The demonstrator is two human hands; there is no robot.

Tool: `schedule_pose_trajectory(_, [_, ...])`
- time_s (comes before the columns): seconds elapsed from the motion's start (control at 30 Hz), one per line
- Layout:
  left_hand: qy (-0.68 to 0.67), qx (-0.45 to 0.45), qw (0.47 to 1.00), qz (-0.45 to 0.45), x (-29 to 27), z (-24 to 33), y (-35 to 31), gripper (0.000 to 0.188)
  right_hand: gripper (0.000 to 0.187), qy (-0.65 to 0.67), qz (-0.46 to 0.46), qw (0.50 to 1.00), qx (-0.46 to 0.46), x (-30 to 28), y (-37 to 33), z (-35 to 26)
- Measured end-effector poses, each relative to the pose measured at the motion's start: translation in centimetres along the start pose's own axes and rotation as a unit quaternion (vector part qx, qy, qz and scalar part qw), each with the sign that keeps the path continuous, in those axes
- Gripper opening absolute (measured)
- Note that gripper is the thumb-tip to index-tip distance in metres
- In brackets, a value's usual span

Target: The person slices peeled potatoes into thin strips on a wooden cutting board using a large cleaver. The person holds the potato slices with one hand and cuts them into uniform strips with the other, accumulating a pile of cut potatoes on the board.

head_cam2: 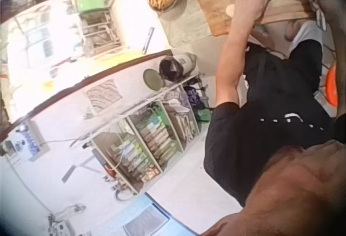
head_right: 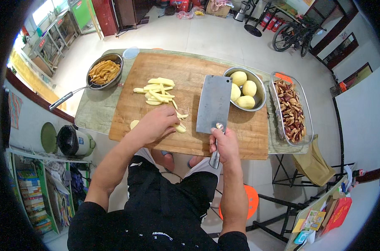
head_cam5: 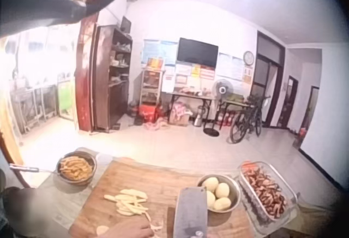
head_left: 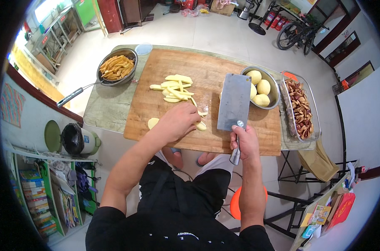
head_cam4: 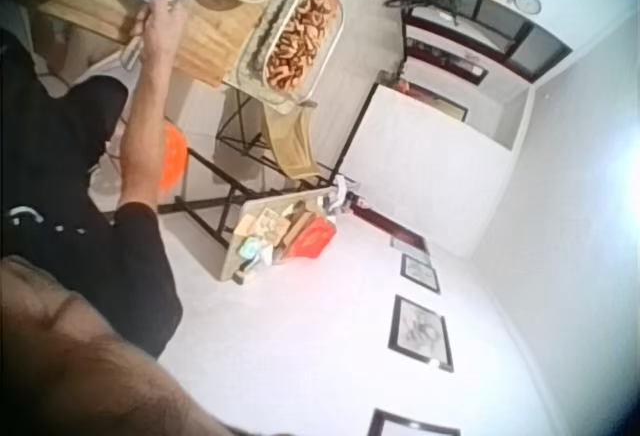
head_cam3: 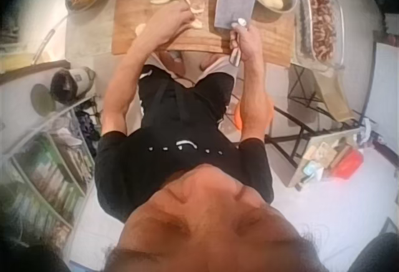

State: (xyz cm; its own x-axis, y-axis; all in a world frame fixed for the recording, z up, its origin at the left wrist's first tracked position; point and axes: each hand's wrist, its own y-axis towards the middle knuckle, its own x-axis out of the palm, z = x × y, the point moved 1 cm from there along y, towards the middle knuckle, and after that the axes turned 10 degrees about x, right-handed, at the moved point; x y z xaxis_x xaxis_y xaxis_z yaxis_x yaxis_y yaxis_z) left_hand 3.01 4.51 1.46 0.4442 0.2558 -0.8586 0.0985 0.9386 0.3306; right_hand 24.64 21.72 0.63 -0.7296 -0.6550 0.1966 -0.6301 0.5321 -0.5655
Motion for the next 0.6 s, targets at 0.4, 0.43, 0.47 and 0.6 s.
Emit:
schedule_pose_trajectory(0.4, [0.020,-0.108,0.992,0.058,0.9,2.0,-2.5,0.027,0.013,-0.042,-0.019,0.999,-0.007,-0.4,0.0,0.0])
schedule_pose_trajectory(0.43, [-0.051,-0.156,0.982,0.094,0.9,2.0,-2.7,0.026,0.013,-0.054,-0.025,0.998,-0.003,-0.3,0.1,-0.1])
schedule_pose_trajectory(0.47, [-0.122,-0.203,0.963,0.129,0.9,2.0,-2.9,0.025,0.014,-0.070,-0.024,0.997,0.001,-0.1,0.0,-0.1])
schedule_pose_trajectory(0.6, [-0.515,-0.349,0.746,0.238,2.2,0.0,-4.7,0.023,0.017,-0.147,-0.047,0.988,0.013,0.9,-0.8,-0.2])
